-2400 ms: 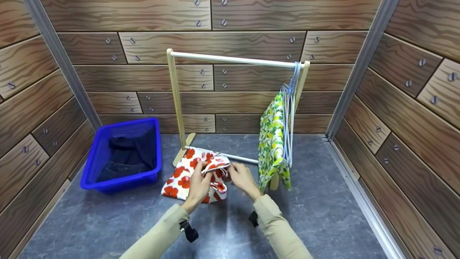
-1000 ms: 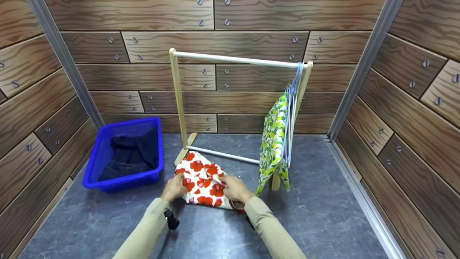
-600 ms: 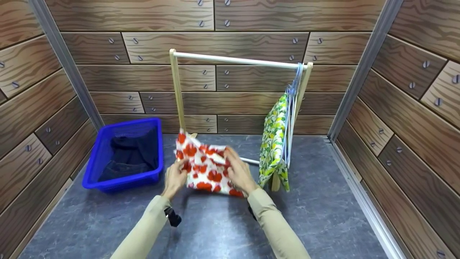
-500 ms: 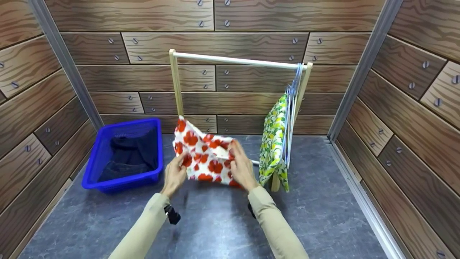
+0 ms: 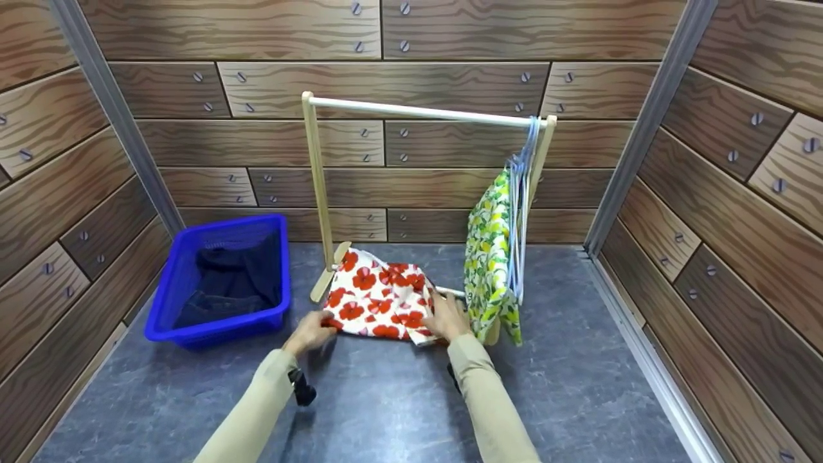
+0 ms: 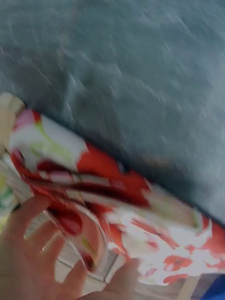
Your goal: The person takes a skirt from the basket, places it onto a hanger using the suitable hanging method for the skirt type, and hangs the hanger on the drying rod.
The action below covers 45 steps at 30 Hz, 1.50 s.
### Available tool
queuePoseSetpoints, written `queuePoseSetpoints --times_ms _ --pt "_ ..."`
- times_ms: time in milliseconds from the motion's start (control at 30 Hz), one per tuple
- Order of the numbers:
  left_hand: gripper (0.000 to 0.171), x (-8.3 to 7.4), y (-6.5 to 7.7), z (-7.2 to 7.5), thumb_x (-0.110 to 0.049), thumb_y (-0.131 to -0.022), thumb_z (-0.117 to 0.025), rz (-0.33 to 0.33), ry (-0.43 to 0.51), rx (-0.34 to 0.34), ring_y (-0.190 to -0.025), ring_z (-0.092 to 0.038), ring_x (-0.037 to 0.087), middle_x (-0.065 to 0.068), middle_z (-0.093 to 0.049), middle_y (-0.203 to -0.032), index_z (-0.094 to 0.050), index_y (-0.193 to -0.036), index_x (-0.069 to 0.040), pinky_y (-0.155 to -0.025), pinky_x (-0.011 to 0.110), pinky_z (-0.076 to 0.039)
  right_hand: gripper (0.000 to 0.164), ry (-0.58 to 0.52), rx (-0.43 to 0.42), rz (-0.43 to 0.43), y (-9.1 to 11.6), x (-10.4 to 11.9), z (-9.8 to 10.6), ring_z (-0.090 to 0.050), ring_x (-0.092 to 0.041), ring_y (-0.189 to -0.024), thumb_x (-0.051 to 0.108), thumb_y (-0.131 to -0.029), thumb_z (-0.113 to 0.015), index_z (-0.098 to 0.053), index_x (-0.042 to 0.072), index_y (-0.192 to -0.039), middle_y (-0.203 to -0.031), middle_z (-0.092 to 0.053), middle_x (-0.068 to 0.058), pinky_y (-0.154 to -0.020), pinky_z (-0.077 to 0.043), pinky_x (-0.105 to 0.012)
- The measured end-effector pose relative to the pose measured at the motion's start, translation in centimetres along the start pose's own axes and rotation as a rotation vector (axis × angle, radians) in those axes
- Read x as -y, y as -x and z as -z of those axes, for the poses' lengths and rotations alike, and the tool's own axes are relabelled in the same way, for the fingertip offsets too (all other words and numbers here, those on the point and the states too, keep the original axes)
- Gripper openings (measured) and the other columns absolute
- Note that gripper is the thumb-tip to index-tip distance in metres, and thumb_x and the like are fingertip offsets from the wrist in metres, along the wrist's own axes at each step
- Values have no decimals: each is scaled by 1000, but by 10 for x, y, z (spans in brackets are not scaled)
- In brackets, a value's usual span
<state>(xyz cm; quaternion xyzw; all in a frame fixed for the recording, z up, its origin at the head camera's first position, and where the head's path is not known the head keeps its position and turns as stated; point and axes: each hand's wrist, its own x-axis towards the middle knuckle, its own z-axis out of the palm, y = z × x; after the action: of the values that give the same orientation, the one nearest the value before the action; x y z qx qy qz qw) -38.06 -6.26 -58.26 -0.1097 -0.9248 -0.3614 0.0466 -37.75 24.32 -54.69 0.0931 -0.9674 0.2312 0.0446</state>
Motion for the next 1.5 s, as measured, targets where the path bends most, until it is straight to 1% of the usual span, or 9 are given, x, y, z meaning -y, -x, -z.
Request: queuePoseSetpoints --times_ms 167,400,667,867,967,1100,1300,1433,1500 --pt "9 -6 0 3 -4 -77 -64 82 -4 -5 -74 -52 27 11 -57 -71 -60 -70 -1 -70 37 -45 56 66 56 -76 5 -12 -4 -51 -49 -120 23 -88 -69 -53 4 -138 -131 -54 -29 -99 -43 -60" --pt "28 -2 0 1 -2 -78 -62 152 35 8 -58 -44 16 -2 -42 -56 -48 -57 -12 -54 26 -34 12 51 -200 -163 0 -16 -5 -67 -36 -88 16 -88 -65 -75 11 -90 -97 -71 -16 -72 -52 -52" --pt "26 -2 0 0 -7 -79 -62 152 59 11 -59 -41 17 -3 -39 -57 -47 -58 -12 -55 26 -33 61 -43 -14 -180 -3 -11 -15 -60 -43 -114 31 -89 -68 -47 10 -142 -130 -61 -22 -94 -47 -56" --pt "24 2 4 -5 -9 -83 -63 163 65 36 -59 -42 16 -3 -41 -59 -50 -63 -10 -55 26 -33 26 -207 -272 -212 -6 -12 -18 -66 -39 -97 17 -96 -55 -67 4 -116 -108 -70 -20 -84 -50 -52" --pt "22 2 4 -5 -11 -83 -65 159 68 19 -61 -43 16 -2 -43 -61 -53 -63 -10 -57 27 -35 42 -385 -345 -166 -11 -17 -8 -53 -43 -124 2 -95 -46 -49 -5 -137 -135 -54 -28 -104 -42 -52" --pt "15 2 5 -4 -14 -82 -67 166 63 7 -70 -48 18 1 -49 -66 -62 -72 -5 -65 31 -41 70 -448 -205 -127 -10 -27 -1 -16 -46 -147 1 -94 -47 -11 -8 -153 -158 -15 -31 -120 -15 -54" --pt "37 5 4 -4 -16 -84 -67 126 73 -13 -107 -58 35 21 -63 -104 -63 -112 9 -96 44 -46 72 -174 80 -32 4 -26 -18 -39 -47 -135 35 -88 -71 -45 -4 -143 -145 -44 -30 -110 -32 -60" --pt "67 8 4 -5 -13 -83 -69 99 128 59 -134 -41 40 29 -44 -138 -42 -139 11 -113 47 -34 97 69 202 24 12 -16 -34 -24 -48 -144 57 -70 -80 -44 9 -147 -153 -33 -27 -109 -15 -74" --pt "79 8 4 -6 -14 -82 -70 106 145 108 -140 -32 40 30 -33 -148 -30 -146 11 -117 47 -29 88 112 207 12 14 -12 -40 -19 -48 -146 57 -74 -77 -47 15 -146 -156 -28 -26 -106 -10 -78"
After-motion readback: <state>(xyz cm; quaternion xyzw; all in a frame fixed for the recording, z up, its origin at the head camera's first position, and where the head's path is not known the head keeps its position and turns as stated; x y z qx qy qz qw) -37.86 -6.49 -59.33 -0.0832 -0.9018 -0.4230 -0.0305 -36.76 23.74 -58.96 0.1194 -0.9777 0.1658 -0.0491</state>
